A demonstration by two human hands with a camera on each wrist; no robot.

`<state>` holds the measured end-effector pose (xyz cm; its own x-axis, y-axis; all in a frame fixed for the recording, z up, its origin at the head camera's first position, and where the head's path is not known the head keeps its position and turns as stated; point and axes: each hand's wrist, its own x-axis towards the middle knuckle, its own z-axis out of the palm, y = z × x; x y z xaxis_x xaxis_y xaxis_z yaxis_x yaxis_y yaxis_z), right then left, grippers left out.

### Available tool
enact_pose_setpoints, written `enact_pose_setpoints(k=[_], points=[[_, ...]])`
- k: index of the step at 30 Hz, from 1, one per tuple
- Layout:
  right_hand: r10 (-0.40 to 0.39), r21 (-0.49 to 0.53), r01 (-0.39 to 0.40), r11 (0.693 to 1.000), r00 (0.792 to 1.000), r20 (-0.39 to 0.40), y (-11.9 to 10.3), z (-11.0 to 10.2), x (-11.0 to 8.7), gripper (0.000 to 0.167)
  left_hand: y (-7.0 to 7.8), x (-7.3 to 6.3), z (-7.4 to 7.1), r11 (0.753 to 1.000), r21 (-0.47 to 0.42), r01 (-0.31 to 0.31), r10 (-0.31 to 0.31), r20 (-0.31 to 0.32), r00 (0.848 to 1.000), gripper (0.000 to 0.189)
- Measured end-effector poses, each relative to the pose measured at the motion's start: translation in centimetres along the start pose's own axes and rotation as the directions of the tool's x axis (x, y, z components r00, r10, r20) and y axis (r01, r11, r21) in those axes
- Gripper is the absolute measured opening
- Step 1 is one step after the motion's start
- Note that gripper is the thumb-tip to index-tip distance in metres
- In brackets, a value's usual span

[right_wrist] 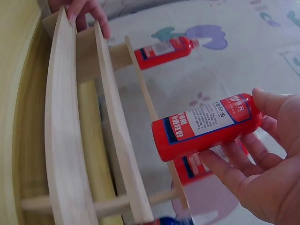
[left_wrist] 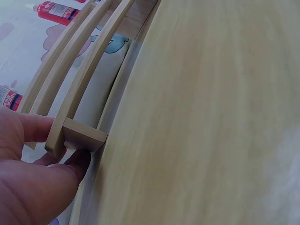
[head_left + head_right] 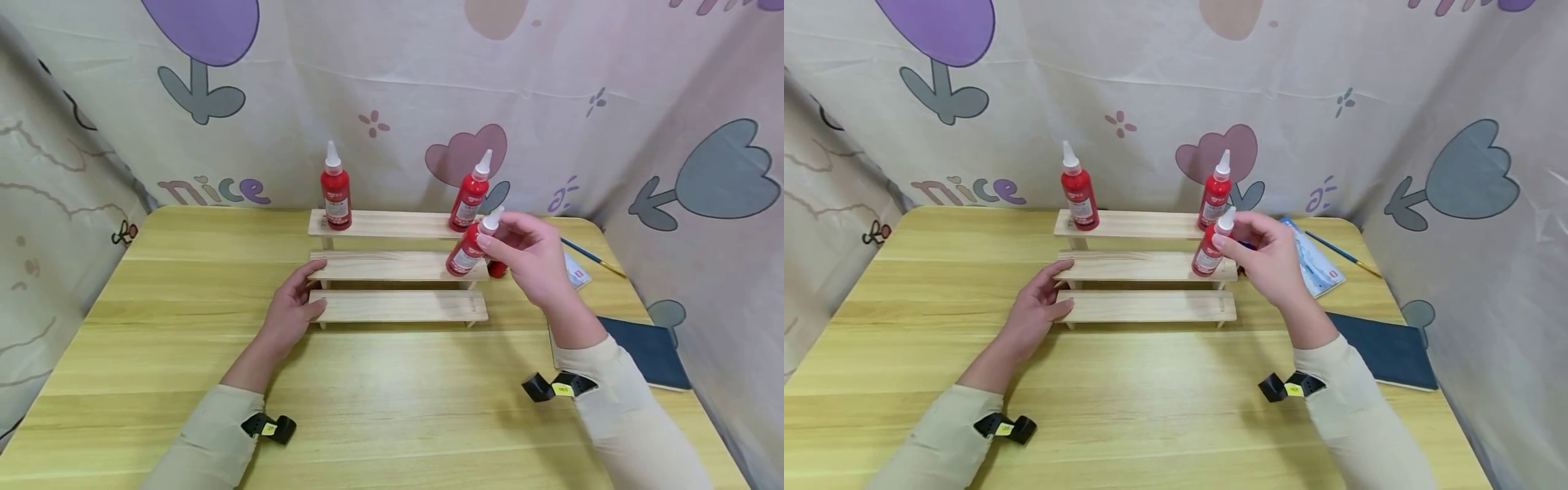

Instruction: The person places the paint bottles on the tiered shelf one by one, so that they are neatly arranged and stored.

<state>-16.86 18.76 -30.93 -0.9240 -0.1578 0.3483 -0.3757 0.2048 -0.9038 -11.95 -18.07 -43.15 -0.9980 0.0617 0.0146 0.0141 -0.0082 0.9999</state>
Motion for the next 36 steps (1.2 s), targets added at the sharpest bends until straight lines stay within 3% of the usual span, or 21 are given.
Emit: enact_pose_setpoints(k=[6, 16, 23, 36], points=[[-0.014, 0.015, 0.013, 1.000, 0.999, 0.041, -0.7, 1.6, 0.9, 0.026, -0.1, 0.0, 0.0, 1.000, -0.001, 0.004, -0.004, -0.001, 1.000, 0.069], [-0.110, 0.139, 0.096, 0.986, 0.989, 0.102, -1.6, 4.7, 2.8, 0.024, 0.0, 0.1, 0.0, 1.000, -0.001, 0.014, -0.014, -0.006, 1.000, 0.069], [-0.137, 0.203, 0.105, 0.973, 0.980, 0.147, -2.5, 7.1, 4.0, 0.025, -0.1, 0.1, 0.0, 1.000, 0.000, 0.027, -0.027, -0.009, 1.000, 0.068], [-0.059, 0.126, 0.031, 0.992, 0.973, 0.225, -2.7, 11.4, 5.0, 0.028, -0.1, 0.2, 0.0, 0.999, 0.003, 0.033, -0.033, -0.006, 0.999, 0.069]])
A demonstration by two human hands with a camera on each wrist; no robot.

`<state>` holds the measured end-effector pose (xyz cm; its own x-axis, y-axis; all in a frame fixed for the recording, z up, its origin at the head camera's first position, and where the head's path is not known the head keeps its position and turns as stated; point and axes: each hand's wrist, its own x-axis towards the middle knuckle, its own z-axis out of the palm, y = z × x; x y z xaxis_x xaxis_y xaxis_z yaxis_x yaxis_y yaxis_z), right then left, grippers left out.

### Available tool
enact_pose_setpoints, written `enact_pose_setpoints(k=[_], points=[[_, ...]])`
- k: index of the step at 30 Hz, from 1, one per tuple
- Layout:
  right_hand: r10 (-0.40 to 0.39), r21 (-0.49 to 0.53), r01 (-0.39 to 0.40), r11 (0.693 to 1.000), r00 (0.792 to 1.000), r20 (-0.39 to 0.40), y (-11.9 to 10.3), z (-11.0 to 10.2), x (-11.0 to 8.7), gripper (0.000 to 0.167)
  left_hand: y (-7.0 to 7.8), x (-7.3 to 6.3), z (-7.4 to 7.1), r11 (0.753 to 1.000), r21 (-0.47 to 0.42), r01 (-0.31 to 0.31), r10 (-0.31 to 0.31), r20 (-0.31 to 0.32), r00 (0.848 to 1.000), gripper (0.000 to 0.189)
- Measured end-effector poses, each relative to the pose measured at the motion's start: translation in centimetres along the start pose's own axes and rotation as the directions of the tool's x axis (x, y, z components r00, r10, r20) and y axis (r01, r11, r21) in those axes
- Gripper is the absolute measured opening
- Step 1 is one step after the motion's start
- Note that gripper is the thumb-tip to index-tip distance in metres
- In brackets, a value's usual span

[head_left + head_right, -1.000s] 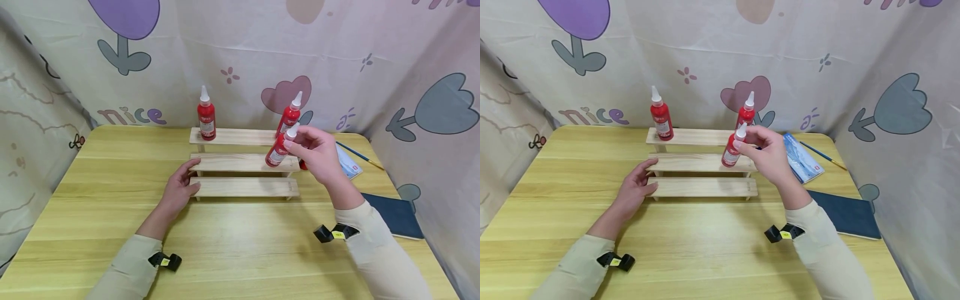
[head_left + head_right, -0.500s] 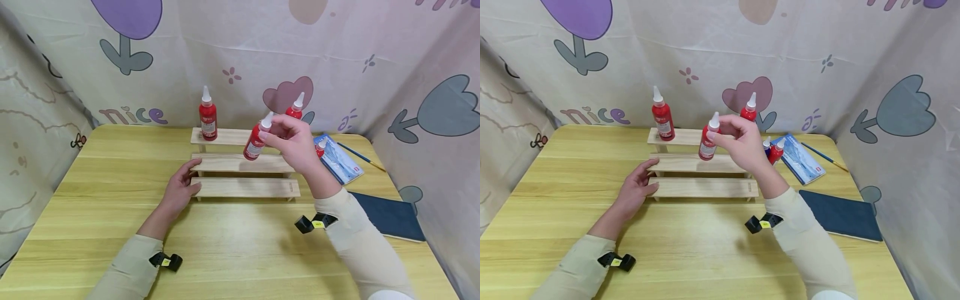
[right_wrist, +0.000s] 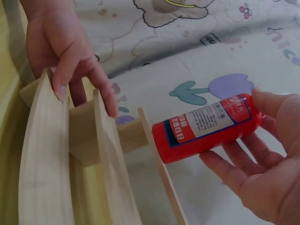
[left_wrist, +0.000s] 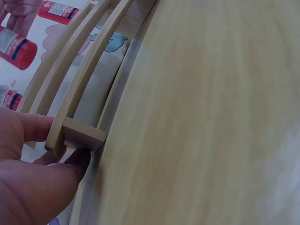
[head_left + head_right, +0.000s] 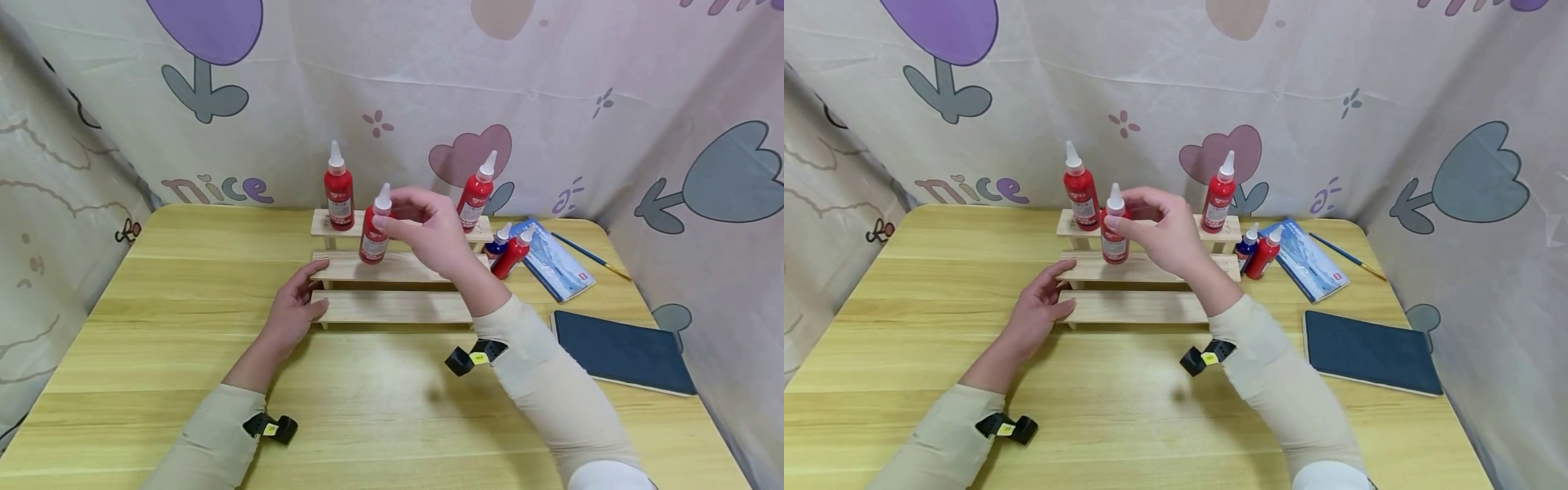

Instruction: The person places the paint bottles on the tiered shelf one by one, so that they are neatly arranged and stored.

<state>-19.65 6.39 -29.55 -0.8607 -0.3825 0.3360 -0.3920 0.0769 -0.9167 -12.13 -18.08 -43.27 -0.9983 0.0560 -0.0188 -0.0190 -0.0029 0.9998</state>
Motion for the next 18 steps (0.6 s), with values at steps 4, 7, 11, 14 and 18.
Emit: enact_pose_setpoints(k=[4, 7, 11, 14, 18], points=[[0.014, -0.021, -0.013, 1.000, 1.000, 0.021, 0.4, 1.2, 0.2, 0.029, 0.1, 0.0, 0.0, 1.000, 0.011, 0.000, 0.000, -0.005, 1.000, 0.069], [0.008, -0.032, -0.007, 0.999, 0.999, 0.034, 0.7, 2.1, 0.5, 0.028, 0.0, 0.0, 0.0, 1.000, 0.019, -0.001, 0.001, -0.004, 1.000, 0.068], [-0.002, -0.025, 0.003, 1.000, 0.999, 0.042, 1.3, 3.1, 0.9, 0.027, -0.1, 0.1, 0.0, 1.000, 0.030, -0.004, 0.004, -0.002, 1.000, 0.068], [0.003, -0.011, -0.002, 1.000, 0.999, 0.044, 1.8, 3.7, 1.1, 0.026, -0.1, 0.2, 0.1, 0.999, 0.035, -0.003, 0.003, -0.007, 1.000, 0.069], [0.012, 0.001, -0.012, 1.000, 0.999, 0.053, 2.4, 4.5, 1.1, 0.027, -0.1, 0.1, 0.1, 0.999, 0.033, 0.001, 0.000, -0.013, 1.000, 0.068]])
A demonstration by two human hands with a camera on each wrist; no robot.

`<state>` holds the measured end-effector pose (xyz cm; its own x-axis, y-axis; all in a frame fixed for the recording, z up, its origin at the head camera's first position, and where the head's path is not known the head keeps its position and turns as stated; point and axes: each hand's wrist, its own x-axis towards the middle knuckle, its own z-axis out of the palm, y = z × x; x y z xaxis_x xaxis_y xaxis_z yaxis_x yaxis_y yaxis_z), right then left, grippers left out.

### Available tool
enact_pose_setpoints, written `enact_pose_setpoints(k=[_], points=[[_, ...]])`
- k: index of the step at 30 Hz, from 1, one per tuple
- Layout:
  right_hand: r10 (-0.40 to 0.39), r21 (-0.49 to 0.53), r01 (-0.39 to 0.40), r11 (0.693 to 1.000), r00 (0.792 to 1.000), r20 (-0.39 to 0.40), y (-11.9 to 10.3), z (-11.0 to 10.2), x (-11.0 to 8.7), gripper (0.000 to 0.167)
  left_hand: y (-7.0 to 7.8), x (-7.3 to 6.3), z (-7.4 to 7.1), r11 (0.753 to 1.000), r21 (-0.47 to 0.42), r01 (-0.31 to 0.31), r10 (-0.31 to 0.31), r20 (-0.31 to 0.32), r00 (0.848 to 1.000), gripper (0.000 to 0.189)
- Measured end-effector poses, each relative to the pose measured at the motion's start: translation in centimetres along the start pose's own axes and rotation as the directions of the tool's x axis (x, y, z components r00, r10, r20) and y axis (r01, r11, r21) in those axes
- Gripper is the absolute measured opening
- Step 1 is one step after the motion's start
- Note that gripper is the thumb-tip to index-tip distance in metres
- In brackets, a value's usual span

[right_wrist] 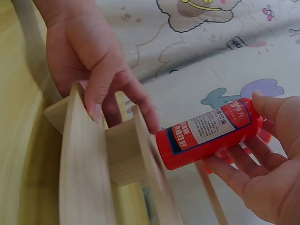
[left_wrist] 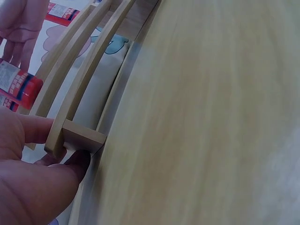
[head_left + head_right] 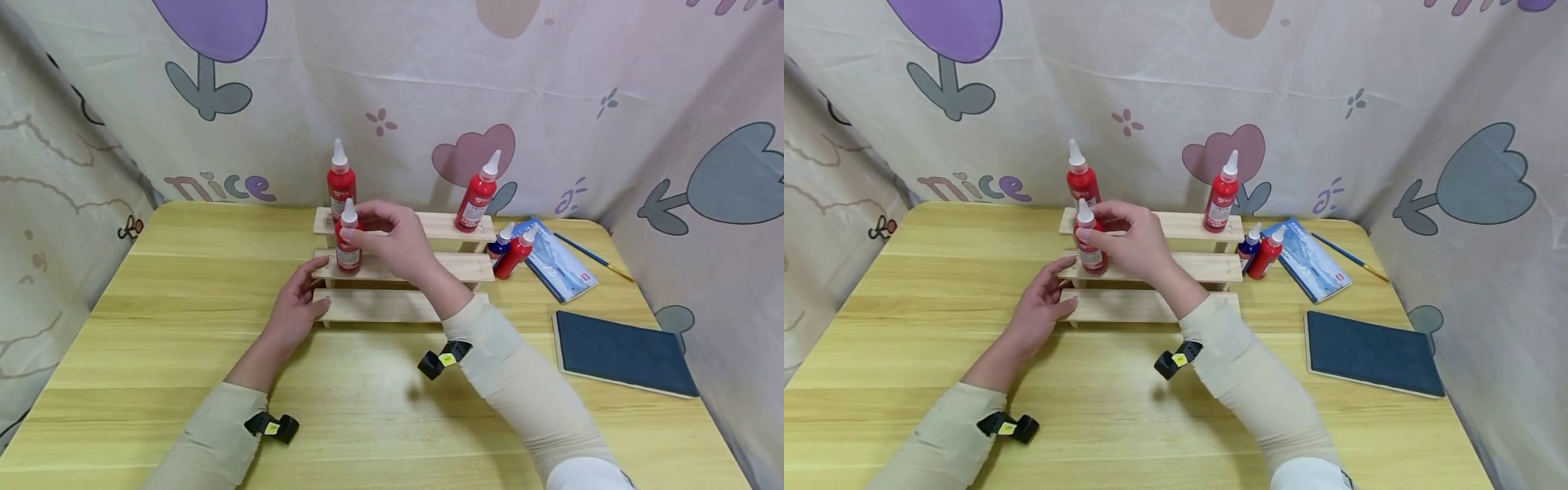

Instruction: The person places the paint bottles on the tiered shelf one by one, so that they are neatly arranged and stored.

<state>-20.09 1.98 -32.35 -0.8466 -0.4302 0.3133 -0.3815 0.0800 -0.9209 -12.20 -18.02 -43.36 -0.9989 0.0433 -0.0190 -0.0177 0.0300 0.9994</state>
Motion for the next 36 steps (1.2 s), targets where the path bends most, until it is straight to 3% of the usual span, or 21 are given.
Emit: enact_pose_setpoints(k=[24, 36], points=[[-0.007, -0.013, 0.007, 1.000, 1.000, 0.002, 0.67, 0.77, 0.34, 0.031, 0.04, -0.16, -0.01, 0.999, -0.039, -0.032, 0.032, 0.008, 0.999, 0.069], [-0.032, -0.008, 0.032, 0.999, 0.999, -0.023, 1.07, 1.02, 0.12, 0.035, 0.01, -0.21, -0.04, 1.000, -0.023, -0.020, 0.020, 0.004, 1.000, 0.068]])
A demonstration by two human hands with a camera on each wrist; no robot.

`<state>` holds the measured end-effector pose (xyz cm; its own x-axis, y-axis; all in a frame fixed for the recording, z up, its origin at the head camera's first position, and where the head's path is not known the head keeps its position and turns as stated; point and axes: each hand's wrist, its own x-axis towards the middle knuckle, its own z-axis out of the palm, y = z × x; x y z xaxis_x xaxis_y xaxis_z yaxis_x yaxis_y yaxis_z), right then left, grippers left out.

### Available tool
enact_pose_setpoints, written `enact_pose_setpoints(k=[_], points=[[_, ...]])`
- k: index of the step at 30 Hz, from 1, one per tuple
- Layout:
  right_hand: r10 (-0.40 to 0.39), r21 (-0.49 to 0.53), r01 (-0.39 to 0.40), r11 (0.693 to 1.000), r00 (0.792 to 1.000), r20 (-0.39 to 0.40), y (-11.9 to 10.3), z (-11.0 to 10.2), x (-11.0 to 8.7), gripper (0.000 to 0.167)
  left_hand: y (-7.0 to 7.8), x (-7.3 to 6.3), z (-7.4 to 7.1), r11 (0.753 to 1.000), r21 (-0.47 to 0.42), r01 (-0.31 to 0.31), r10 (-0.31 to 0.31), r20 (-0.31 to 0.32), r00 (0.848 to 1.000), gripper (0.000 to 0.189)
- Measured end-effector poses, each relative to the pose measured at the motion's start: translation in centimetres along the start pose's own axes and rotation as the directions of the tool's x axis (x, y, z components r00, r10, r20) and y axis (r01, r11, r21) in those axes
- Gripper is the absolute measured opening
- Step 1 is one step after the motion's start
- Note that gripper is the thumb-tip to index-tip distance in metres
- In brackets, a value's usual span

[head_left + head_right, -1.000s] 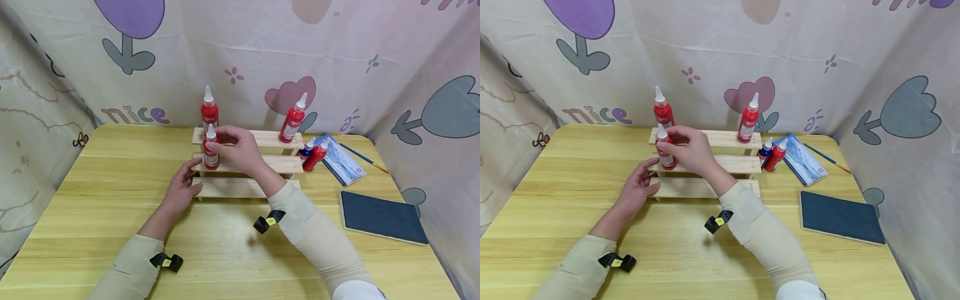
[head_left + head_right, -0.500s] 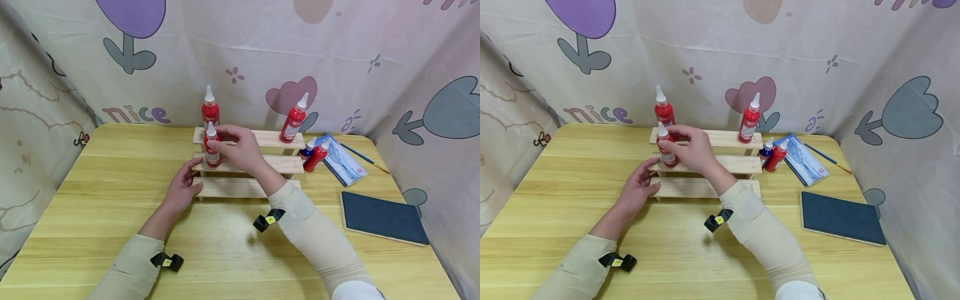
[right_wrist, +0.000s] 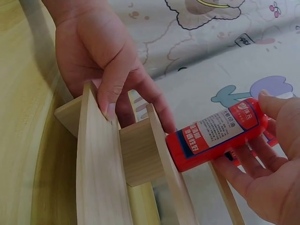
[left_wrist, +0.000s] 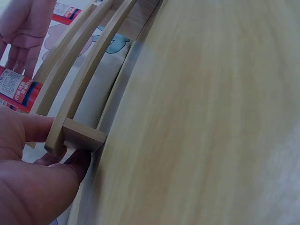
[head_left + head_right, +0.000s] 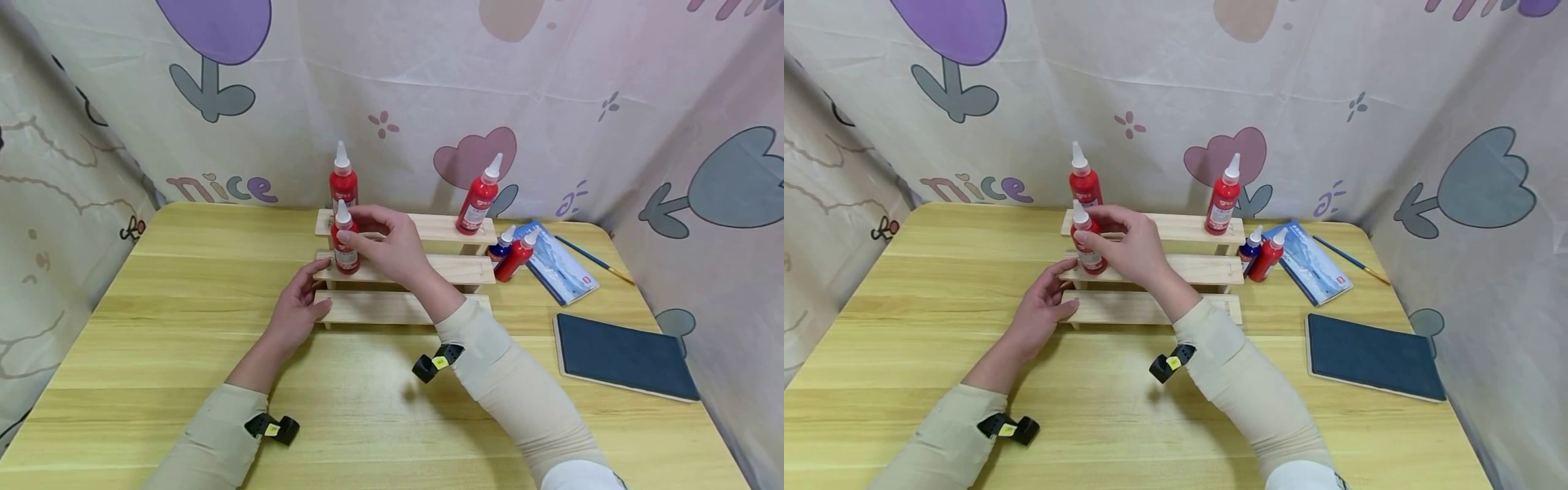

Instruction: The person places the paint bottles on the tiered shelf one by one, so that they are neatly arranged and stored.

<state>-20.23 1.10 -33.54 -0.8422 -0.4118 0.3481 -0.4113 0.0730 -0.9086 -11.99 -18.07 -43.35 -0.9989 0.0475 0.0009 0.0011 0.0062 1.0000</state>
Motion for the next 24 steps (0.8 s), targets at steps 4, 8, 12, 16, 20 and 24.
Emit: enact_pose_setpoints(k=[4, 8, 12, 16, 20, 24], points=[[-0.005, 0.020, 0.005, 1.000, 1.000, -0.022, 0.2, -0.1, -0.6, 0.037, -0.1, 0.1, 0.0, 1.000, 0.002, 0.007, -0.007, 0.004, 1.000, 0.068], [0.009, 0.018, -0.008, 1.000, 0.999, -0.039, 0.1, -0.5, -1.7, 0.037, -0.1, 0.2, 0.0, 1.000, 0.001, 0.010, -0.010, 0.003, 1.000, 0.068], [0.005, 0.016, -0.005, 1.000, 0.999, -0.035, -0.3, -1.0, -3.0, 0.037, 0.0, 0.2, 0.0, 1.000, -0.006, 0.002, -0.002, 0.003, 1.000, 0.069], [0.001, 0.018, -0.001, 1.000, 1.000, -0.010, -0.9, -1.5, -4.4, 0.036, 0.1, 0.2, 0.1, 1.000, -0.008, -0.002, 0.002, 0.000, 1.000, 0.069], [-0.012, 0.034, 0.012, 0.999, 1.000, 0.004, -1.3, -2.1, -5.7, 0.035, 0.0, 0.2, 0.1, 1.000, -0.007, -0.003, 0.003, -0.002, 1.000, 0.069], [-0.033, 0.052, 0.032, 0.998, 0.999, 0.020, -1.4, -2.8, -7.1, 0.033, -0.1, 0.2, 0.1, 1.000, -0.009, 0.003, -0.003, -0.001, 1.000, 0.069]])
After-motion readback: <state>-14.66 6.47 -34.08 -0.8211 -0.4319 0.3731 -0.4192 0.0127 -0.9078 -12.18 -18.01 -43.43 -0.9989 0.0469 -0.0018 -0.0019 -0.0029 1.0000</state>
